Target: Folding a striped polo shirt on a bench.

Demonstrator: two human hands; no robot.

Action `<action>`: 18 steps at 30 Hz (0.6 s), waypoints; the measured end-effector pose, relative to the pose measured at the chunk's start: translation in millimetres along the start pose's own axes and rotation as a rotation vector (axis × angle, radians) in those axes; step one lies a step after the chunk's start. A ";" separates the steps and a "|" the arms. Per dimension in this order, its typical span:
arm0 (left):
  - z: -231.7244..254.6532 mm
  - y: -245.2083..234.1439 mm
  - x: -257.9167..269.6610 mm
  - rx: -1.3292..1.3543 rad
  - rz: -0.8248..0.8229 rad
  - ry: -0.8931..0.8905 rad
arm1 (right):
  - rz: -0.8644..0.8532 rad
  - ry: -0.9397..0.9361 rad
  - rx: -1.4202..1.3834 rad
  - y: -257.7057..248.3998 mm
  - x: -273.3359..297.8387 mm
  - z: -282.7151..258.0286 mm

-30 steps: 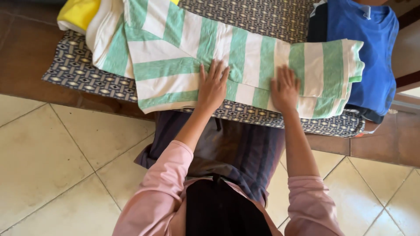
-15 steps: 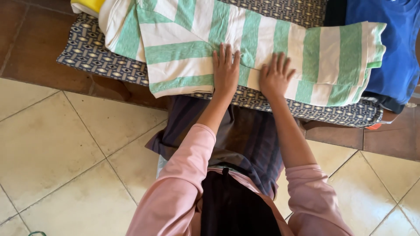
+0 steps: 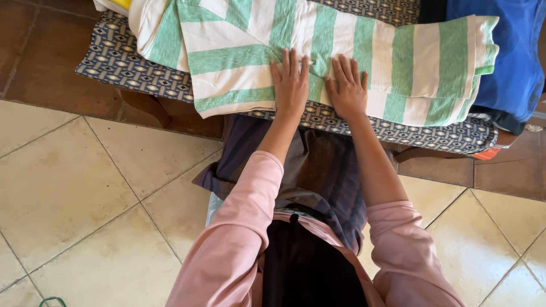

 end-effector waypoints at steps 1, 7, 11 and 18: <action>0.0 -0.4 0.7 0.001 0.002 -0.001 | 0.001 -0.001 0.001 -0.7 -0.1 -0.1; -3.1 10.9 2.4 -0.100 -0.008 -0.078 | -0.081 0.029 0.028 -7.8 -5.3 -17.3; -4.0 25.1 4.5 -0.066 -0.011 -0.043 | -0.169 0.190 0.059 7.7 -9.5 -30.8; -7.2 -6.3 1.0 -0.129 -0.099 -0.024 | -0.248 0.109 0.097 -15.2 -9.6 -26.4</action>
Point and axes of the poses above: each hand's wrist, its own x-axis away from the middle knuckle, its own y-axis out of the palm, z = x × y, the point moved 4 cm from there along -x, towards the middle knuckle, and after that the axes turned 8 degrees about x, right-handed, at the moved point
